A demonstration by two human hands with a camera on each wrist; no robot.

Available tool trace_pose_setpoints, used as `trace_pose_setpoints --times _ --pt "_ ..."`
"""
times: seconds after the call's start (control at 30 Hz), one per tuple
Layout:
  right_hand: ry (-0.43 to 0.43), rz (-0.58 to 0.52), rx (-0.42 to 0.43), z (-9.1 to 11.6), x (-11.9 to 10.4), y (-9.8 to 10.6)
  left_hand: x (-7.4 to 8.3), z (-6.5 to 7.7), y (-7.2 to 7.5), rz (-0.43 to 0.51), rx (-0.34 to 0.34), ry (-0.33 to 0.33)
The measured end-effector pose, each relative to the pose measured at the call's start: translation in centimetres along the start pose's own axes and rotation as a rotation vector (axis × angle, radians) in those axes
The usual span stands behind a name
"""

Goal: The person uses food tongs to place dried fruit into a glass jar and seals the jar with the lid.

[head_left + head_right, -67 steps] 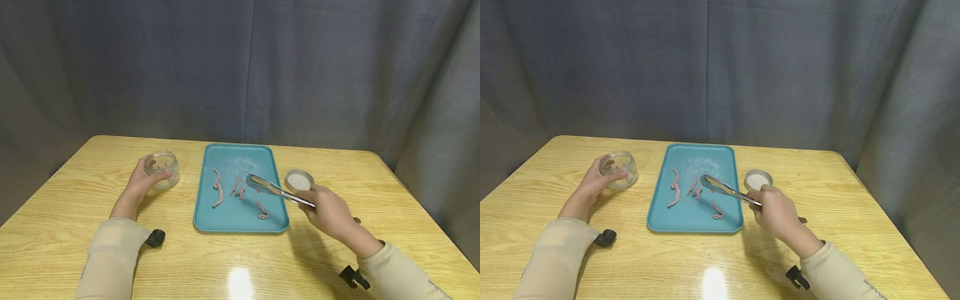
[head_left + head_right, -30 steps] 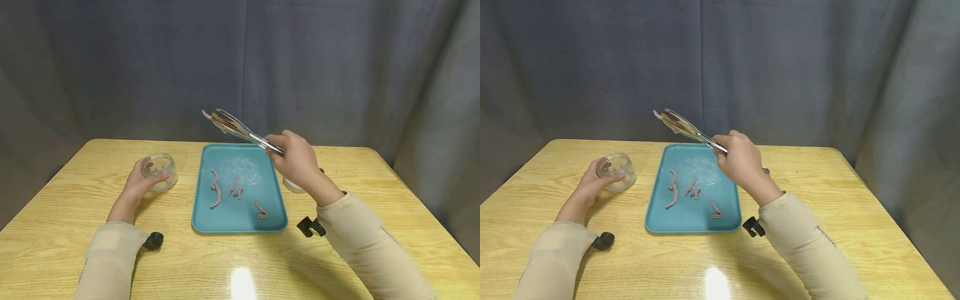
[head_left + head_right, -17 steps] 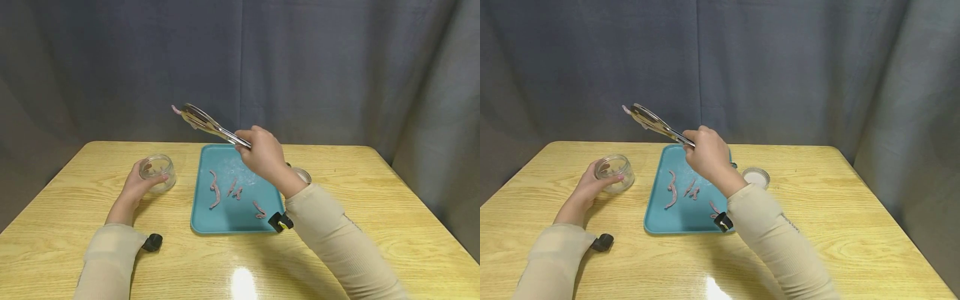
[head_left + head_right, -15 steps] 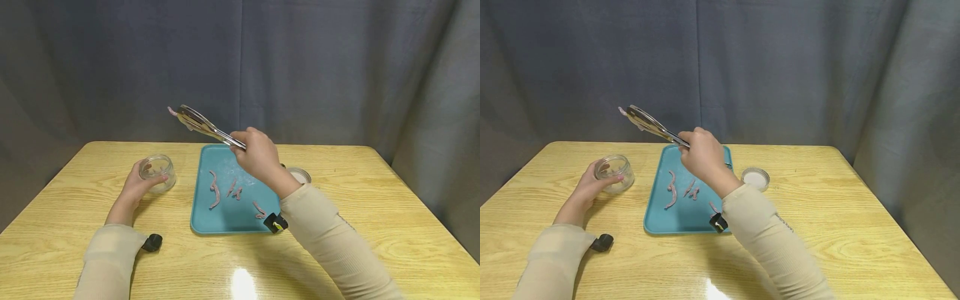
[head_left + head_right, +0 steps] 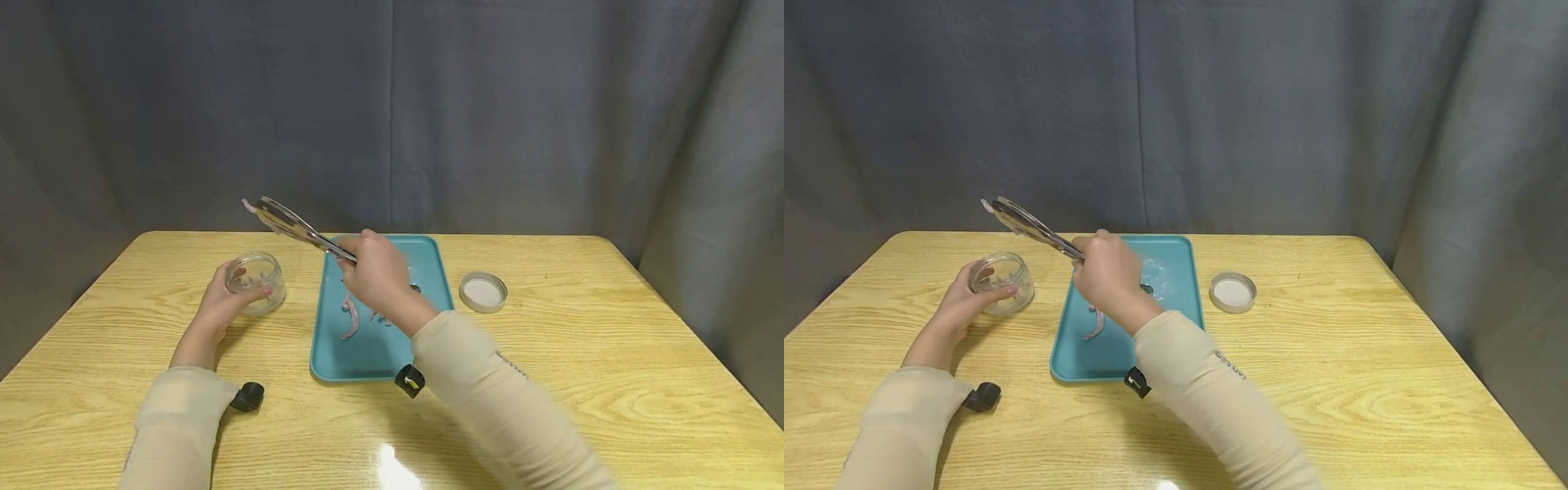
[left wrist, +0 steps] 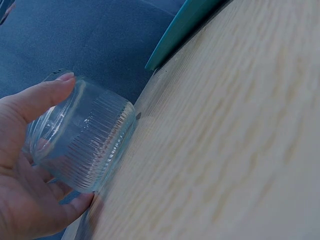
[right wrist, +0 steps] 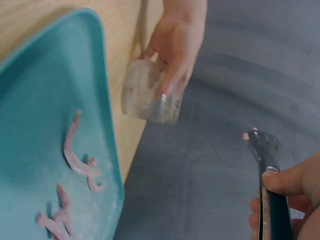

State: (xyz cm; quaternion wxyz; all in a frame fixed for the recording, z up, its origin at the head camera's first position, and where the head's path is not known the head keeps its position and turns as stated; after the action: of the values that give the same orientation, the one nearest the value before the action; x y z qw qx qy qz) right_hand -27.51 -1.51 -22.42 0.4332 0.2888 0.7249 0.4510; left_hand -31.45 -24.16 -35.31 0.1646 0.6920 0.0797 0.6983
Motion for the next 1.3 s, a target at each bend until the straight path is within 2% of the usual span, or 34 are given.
trace_pose_setpoints --times 0.4,0.8,1.3 --pt "-0.021 0.071 -0.017 -0.5 -1.3 -3.1 -0.2 0.3 0.1 0.007 -0.005 0.003" --pt "-0.026 0.135 -0.036 -0.6 -1.6 -5.8 -0.1 0.2 0.1 0.005 -0.003 0.002" --pt "-0.015 0.171 -0.085 -0.6 -1.8 -7.6 -0.2 0.2 0.1 0.018 -0.022 0.009"
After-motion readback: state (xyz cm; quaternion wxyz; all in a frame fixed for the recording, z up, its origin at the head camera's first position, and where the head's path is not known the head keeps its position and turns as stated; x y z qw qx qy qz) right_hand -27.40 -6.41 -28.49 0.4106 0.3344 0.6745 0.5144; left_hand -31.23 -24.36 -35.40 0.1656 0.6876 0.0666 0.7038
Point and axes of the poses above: each hand's wrist, its own z-axis away from the middle knuckle, its own y-axis out of the back of the hand, x = y × z, the point moved 8 cm from there along -z, towards the middle knuckle, and after that the axes turned 10 degrees about -x, right-handed, at the moved point
